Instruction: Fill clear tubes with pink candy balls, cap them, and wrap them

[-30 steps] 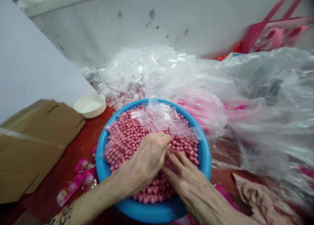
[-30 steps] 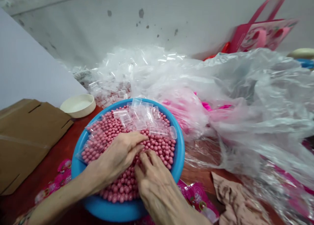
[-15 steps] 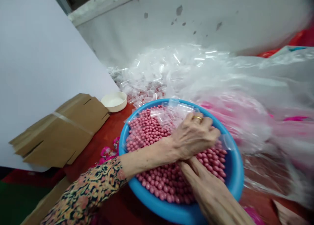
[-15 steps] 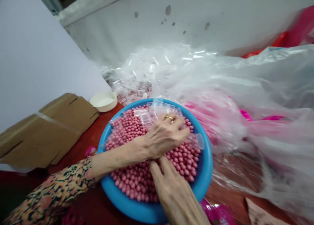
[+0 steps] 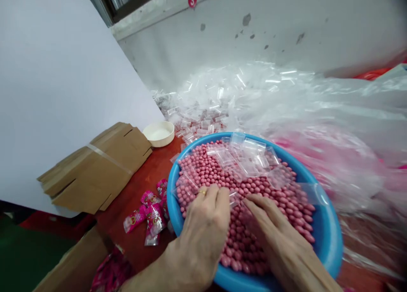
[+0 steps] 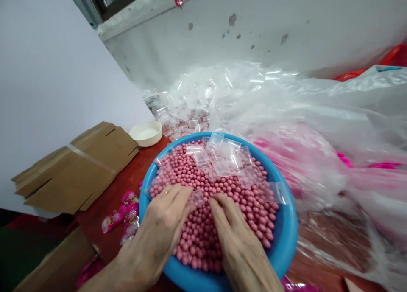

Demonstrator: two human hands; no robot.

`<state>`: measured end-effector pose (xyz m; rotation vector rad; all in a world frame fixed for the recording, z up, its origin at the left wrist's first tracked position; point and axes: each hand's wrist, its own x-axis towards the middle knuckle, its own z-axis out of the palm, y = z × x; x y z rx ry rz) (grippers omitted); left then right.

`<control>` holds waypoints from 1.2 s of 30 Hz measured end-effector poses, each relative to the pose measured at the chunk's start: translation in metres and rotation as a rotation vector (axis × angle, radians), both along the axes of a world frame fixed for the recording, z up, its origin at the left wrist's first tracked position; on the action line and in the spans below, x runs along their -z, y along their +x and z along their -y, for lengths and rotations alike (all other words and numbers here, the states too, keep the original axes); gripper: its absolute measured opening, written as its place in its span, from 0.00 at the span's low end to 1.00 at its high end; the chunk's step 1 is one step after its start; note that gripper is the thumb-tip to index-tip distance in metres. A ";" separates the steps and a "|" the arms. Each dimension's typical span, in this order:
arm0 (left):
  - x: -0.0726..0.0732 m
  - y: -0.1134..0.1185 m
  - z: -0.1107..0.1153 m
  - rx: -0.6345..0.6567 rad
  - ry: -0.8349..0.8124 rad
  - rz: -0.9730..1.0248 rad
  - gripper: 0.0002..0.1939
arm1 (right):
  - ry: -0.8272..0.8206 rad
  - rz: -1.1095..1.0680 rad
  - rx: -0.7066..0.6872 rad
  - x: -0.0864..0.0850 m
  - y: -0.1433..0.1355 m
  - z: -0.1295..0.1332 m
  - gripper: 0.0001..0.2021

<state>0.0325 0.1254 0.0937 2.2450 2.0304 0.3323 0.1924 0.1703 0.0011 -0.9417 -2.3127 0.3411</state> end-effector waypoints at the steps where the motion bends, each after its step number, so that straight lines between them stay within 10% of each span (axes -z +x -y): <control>1: 0.003 0.000 0.005 -0.039 -0.113 -0.045 0.17 | 0.037 -0.002 0.034 0.002 -0.003 -0.002 0.25; 5: 0.012 0.006 0.012 0.011 -0.369 -0.155 0.21 | 0.104 0.073 0.161 0.002 -0.009 -0.003 0.20; 11: 0.029 -0.005 0.027 0.376 0.030 -0.196 0.27 | 0.162 0.096 0.128 0.001 -0.003 0.001 0.25; 16: 0.016 -0.005 0.016 0.060 -0.202 -0.108 0.20 | 0.204 0.232 0.148 -0.024 0.015 -0.004 0.18; 25: 0.040 -0.004 -0.003 0.462 0.017 -0.087 0.18 | 0.400 0.375 0.024 -0.015 0.015 -0.009 0.19; 36: 0.035 -0.017 -0.001 0.302 0.048 0.170 0.14 | 0.087 0.151 0.157 -0.028 0.009 -0.022 0.09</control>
